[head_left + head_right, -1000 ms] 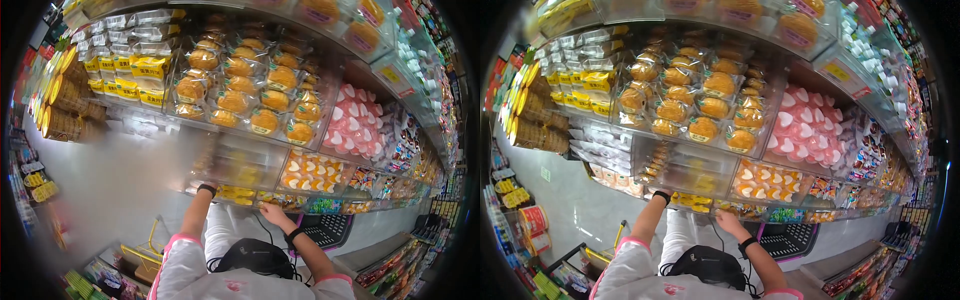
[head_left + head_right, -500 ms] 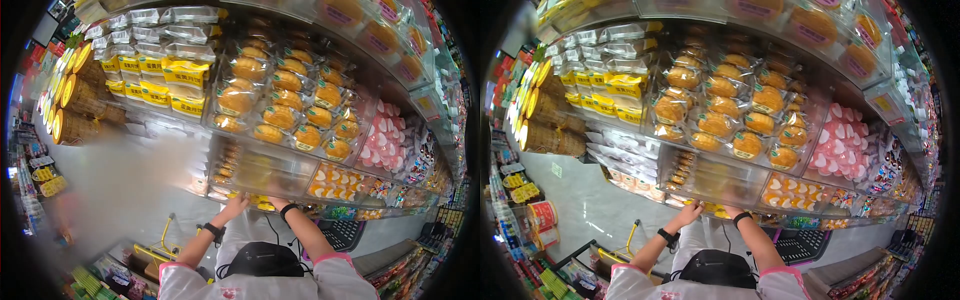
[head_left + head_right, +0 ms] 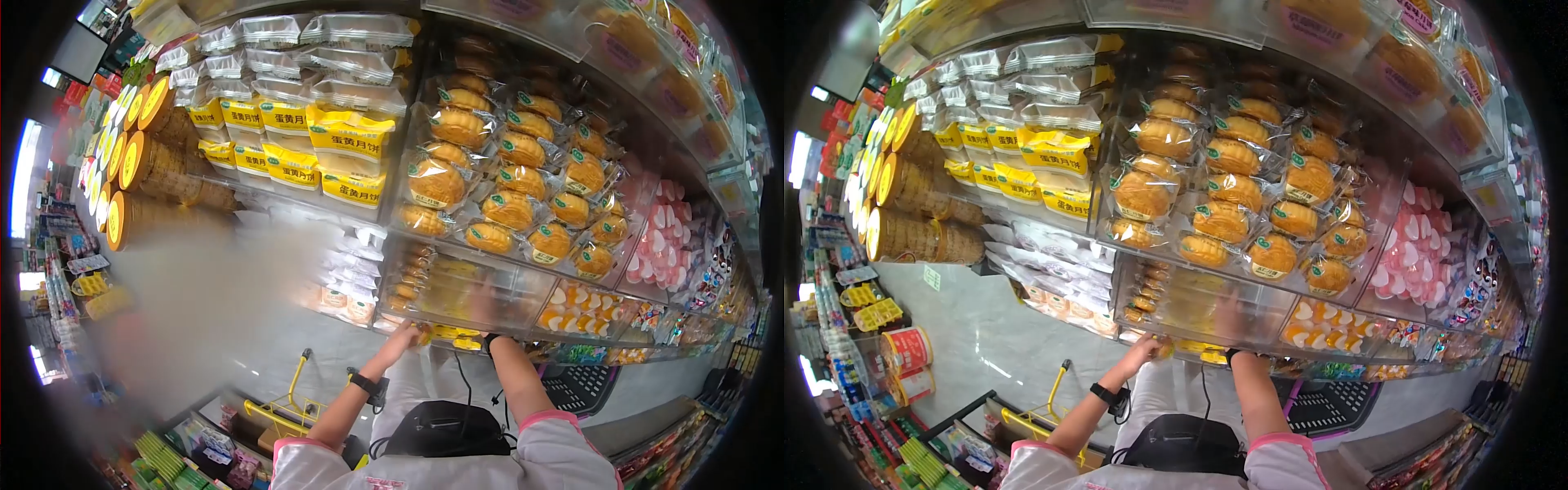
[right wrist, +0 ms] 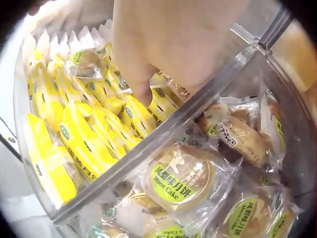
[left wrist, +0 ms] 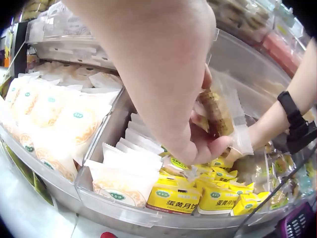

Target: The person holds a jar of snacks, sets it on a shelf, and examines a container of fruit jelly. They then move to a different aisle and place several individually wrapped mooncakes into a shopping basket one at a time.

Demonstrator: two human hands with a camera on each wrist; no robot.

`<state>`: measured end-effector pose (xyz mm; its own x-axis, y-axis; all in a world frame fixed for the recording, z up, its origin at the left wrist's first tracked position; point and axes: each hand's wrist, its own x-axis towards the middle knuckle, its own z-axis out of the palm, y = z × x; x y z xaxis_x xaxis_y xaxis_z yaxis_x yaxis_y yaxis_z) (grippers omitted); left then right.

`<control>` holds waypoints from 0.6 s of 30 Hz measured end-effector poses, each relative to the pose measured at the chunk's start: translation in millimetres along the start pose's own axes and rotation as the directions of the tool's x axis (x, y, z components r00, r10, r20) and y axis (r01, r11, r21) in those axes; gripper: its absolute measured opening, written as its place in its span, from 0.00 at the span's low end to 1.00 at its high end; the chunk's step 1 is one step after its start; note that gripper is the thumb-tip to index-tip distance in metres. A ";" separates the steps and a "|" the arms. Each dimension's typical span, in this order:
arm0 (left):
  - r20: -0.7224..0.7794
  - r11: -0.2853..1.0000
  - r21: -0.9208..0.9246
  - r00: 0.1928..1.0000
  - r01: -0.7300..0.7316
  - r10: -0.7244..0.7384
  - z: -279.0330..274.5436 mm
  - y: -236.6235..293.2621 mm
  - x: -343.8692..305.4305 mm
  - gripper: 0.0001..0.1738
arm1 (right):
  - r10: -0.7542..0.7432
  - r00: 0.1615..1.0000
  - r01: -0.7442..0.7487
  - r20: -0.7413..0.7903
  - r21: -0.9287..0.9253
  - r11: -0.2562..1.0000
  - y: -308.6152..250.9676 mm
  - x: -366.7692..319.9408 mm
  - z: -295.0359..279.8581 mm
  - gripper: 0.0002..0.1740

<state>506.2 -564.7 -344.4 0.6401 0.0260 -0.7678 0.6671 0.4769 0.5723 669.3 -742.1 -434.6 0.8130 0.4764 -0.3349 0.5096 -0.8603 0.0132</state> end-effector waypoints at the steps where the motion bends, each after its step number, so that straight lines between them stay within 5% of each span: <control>1: -0.005 1.000 -0.024 1.000 0.007 -0.007 1.3 2.0 0.1 0.21 | 0.007 1.000 -0.007 -0.013 -0.014 1.000 -0.3 0.1 2.0 0.28; 9: 0.019 1.000 -0.011 0.999 -0.028 0.029 4.5 -6.5 -0.1 0.23 | 0.090 0.995 -0.079 -0.039 0.213 0.974 2.0 -7.8 -5.3 0.26; 12: -0.008 0.999 0.003 0.999 -0.046 0.046 14.8 4.7 -12.8 0.23 | -0.042 0.961 0.074 -0.272 0.108 0.991 3.7 -21.2 -8.6 0.23; 15: 0.033 0.996 0.052 0.997 -0.072 0.070 19.3 11.2 -20.1 0.23 | -0.205 0.978 0.206 -0.024 0.152 0.967 6.9 -44.5 -38.6 0.20; 18: 0.038 0.983 0.147 0.994 -0.105 0.101 33.0 28.3 -38.1 0.12 | -0.440 0.893 0.449 -0.095 0.270 0.852 20.2 -72.3 -56.4 0.16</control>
<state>513.3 -581.2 -289.5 0.7180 0.0402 -0.6948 0.6450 0.3368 0.6860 636.6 -783.7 -356.9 0.5284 0.8213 -0.2153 0.7227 -0.5682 -0.3936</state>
